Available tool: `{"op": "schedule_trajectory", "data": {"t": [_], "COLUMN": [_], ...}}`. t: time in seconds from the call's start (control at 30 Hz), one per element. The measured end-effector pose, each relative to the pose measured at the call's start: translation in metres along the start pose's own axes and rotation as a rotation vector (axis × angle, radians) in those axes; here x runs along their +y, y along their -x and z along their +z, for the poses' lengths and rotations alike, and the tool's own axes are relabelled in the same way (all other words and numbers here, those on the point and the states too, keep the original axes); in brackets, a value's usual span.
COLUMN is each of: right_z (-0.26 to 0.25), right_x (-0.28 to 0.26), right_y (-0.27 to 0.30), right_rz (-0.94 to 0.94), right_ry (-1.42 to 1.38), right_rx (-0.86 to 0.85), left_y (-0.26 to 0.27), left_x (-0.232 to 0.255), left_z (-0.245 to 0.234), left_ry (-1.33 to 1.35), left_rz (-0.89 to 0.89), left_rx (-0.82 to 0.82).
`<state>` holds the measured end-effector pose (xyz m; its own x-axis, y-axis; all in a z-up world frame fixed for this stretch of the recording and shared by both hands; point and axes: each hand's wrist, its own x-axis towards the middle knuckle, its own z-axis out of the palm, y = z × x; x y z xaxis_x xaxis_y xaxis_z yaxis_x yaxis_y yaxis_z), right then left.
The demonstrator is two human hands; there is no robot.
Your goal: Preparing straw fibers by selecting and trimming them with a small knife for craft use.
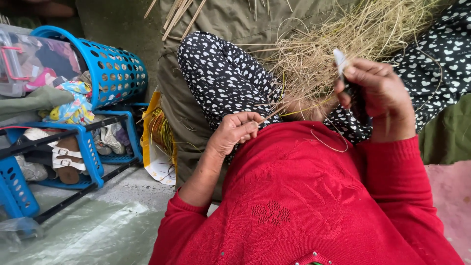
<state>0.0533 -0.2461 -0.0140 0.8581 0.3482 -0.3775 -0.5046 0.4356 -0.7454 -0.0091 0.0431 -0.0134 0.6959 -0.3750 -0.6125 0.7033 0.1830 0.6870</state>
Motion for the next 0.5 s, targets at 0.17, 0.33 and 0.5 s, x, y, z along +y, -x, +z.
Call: {"op": "schedule_trajectory", "data": {"t": [0.17, 0.33, 0.5], "right_z": [-0.025, -0.013, 0.027], "right_x": [-0.026, -0.032, -0.006], "right_y": [0.000, 0.009, 0.014], "right_rz": [-0.093, -0.134, 0.051], "right_ry": [0.056, 0.138, 0.198], "right_rx": [0.441, 0.548, 0.175], "left_y": [0.004, -0.007, -0.027], "left_x": [0.002, 0.004, 0.006], "left_z": [-0.013, 0.002, 0.029], "left_ry": [-0.093, -0.179, -0.031], "left_rz": [0.076, 0.220, 0.255], "left_rx": [0.095, 0.243, 0.200]}}
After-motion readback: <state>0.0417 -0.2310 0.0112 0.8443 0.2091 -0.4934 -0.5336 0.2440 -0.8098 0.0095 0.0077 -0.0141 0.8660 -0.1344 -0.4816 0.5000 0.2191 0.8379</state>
